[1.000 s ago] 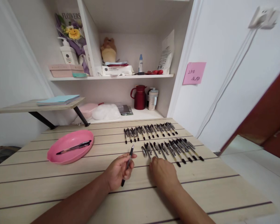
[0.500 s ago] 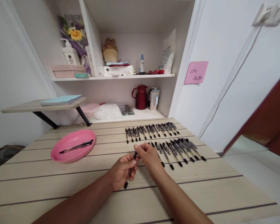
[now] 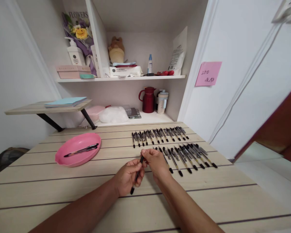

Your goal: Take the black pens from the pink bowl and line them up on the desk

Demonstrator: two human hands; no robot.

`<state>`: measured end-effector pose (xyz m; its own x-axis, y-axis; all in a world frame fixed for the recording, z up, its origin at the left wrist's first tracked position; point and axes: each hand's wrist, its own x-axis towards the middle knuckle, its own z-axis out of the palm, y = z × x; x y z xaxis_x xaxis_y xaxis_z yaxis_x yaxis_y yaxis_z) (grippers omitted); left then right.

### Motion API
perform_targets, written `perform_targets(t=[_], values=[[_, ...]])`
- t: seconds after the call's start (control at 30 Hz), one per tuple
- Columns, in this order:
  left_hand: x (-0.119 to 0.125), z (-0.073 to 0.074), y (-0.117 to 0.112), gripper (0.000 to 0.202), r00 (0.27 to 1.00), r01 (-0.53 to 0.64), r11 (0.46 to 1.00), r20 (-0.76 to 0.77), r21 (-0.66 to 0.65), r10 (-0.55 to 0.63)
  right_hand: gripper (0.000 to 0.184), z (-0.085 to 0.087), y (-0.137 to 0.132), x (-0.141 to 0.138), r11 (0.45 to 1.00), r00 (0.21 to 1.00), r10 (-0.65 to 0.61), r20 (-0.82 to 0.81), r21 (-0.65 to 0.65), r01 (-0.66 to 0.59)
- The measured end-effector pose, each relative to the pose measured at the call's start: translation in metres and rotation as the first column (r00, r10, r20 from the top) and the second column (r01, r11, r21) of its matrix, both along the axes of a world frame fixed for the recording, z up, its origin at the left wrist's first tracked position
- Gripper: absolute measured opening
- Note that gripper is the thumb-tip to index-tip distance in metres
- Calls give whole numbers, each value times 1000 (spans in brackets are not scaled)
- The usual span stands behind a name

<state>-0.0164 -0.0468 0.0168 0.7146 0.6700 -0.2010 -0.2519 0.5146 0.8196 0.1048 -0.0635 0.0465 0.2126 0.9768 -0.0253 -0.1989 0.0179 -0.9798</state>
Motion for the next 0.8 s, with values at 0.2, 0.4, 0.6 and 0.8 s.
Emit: perform_targets(t=[0.2, 0.4, 0.6, 0.8], values=[[-4, 2, 2, 21, 999, 40, 997, -2, -62, -41, 33, -5, 1, 2, 1000, 999, 21, -27, 21, -21], [-4, 5, 2, 24, 996, 80, 992, 37, -93, -77, 33, -4, -3, 2, 999, 999, 12, -35, 45, -10], [8, 1, -7, 28, 988, -149, 983, -27, 109, 152, 35, -8, -3, 2, 999, 998, -33, -45, -13, 32], [8, 1, -10, 29, 983, -167, 975, -55, 146, 176, 32, -9, -3, 2, 997, 997, -73, 5, 25, 73]])
